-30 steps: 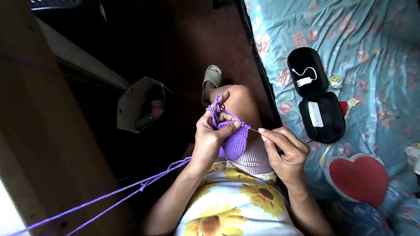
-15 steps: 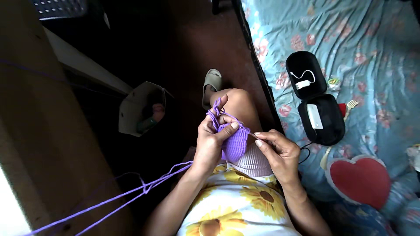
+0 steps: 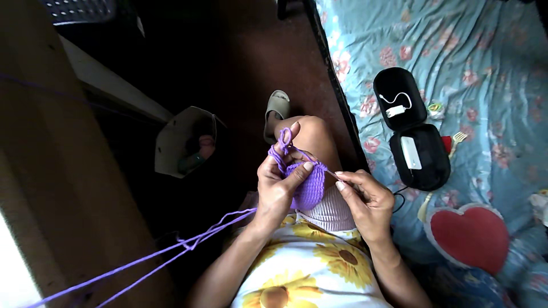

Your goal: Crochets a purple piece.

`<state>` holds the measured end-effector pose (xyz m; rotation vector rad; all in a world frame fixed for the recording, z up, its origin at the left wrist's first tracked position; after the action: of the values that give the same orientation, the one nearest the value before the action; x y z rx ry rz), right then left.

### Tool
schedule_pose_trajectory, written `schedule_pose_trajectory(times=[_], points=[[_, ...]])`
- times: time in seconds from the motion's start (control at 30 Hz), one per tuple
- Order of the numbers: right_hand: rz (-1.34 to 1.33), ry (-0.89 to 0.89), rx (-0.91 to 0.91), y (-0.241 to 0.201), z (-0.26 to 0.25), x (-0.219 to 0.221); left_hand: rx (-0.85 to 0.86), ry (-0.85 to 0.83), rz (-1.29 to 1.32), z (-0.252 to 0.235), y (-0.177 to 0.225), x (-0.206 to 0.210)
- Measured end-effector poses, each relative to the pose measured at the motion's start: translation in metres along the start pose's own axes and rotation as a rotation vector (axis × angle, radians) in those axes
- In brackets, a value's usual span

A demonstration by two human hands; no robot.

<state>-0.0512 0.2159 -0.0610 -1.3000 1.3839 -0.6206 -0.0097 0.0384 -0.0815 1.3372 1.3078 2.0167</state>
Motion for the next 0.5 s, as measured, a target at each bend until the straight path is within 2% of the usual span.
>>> schedule_pose_trajectory(times=[0.27,0.4,0.5], points=[[0.238,0.067,-0.165,-0.0086,0.0014,0.0004,0.133,-0.002,-0.101,0.0010,0.0012,0.0017],[0.234,0.072,-0.170,-0.0094,0.0005,0.0021,0.065,-0.015,-0.091,0.0003,-0.0006,0.0007],[0.148,0.037,-0.091,-0.0095,-0.0020,0.0052,-0.039,-0.031,-0.037,0.0005,-0.0033,0.0029]])
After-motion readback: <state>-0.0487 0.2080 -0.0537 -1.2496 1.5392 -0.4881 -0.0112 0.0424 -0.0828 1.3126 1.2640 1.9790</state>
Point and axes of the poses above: each hand's wrist, its own z-axis away from the middle knuckle, its own x-axis out of the palm, y = z × x, the point moved 4 cm from there along -z, towards the middle knuckle, and after that the axes turned 5 degrees about y, right-handed, at the moved point
